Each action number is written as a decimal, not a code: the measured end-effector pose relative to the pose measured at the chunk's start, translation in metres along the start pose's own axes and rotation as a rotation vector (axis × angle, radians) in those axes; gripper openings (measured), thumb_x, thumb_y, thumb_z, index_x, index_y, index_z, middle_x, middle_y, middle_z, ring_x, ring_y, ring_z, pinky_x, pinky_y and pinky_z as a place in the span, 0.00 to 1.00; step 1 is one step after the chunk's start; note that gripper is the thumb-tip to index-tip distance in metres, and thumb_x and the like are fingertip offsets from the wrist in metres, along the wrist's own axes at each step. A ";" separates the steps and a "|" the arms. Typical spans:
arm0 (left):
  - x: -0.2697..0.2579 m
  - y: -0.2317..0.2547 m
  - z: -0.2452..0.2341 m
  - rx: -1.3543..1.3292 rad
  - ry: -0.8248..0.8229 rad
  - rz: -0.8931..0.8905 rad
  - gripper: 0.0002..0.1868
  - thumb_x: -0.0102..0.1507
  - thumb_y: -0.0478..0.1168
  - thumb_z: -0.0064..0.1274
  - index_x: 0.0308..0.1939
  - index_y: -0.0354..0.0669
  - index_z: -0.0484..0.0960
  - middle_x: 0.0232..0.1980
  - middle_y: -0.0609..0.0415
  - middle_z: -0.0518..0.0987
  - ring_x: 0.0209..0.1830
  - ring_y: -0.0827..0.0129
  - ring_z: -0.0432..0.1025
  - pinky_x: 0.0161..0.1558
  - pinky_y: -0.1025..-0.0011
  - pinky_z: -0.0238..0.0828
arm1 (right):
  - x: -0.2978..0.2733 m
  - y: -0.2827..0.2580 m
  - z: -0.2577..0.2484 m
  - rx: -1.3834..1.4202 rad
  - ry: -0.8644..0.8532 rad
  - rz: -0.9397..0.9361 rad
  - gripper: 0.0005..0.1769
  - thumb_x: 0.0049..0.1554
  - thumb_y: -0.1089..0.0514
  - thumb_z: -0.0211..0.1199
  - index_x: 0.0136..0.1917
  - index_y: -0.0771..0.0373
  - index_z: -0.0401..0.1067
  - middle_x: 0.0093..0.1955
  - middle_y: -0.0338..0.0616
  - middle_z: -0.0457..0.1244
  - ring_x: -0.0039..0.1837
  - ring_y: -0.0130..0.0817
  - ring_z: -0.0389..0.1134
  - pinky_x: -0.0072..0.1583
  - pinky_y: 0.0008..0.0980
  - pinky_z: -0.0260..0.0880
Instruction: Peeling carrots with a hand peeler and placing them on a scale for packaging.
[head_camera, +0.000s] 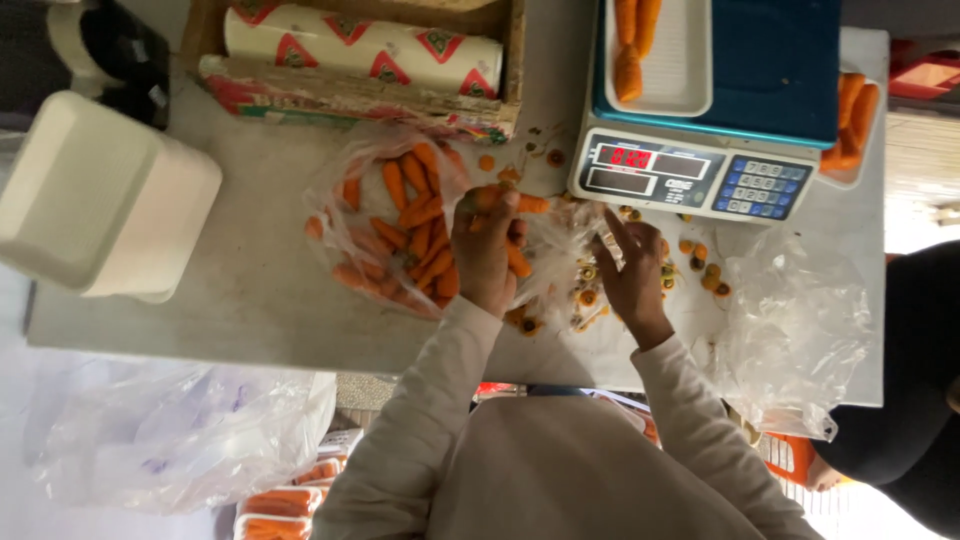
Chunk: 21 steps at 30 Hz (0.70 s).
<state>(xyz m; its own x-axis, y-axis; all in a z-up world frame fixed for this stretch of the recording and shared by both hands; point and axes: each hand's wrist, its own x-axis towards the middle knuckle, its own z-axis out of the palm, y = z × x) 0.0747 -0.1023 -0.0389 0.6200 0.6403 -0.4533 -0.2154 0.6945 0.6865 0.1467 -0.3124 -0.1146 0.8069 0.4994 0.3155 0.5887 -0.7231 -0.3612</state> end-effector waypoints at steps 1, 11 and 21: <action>-0.001 -0.003 0.004 0.047 0.010 0.026 0.15 0.58 0.41 0.69 0.40 0.48 0.76 0.30 0.56 0.76 0.21 0.71 0.76 0.19 0.80 0.74 | 0.012 -0.022 -0.018 0.253 0.037 0.008 0.27 0.58 0.56 0.69 0.71 0.55 0.73 0.58 0.55 0.62 0.64 0.54 0.64 0.63 0.46 0.64; -0.012 -0.014 0.029 0.191 -0.050 0.125 0.17 0.56 0.35 0.70 0.40 0.41 0.75 0.31 0.50 0.78 0.19 0.69 0.76 0.16 0.79 0.70 | 0.059 -0.091 -0.061 0.674 0.251 0.029 0.08 0.56 0.64 0.75 0.50 0.57 0.84 0.41 0.39 0.65 0.45 0.34 0.69 0.45 0.28 0.71; -0.007 -0.021 0.051 0.199 -0.210 0.090 0.17 0.56 0.37 0.69 0.42 0.41 0.75 0.33 0.49 0.80 0.21 0.70 0.76 0.18 0.82 0.69 | 0.059 -0.019 -0.058 0.357 -0.155 0.240 0.07 0.62 0.55 0.61 0.46 0.55 0.78 0.37 0.50 0.68 0.43 0.56 0.71 0.42 0.51 0.70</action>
<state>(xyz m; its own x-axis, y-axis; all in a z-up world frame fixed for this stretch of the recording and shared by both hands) 0.1130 -0.1382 -0.0210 0.7523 0.6002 -0.2718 -0.1379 0.5468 0.8258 0.1801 -0.2965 -0.0385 0.9040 0.4233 0.0606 0.3421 -0.6307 -0.6966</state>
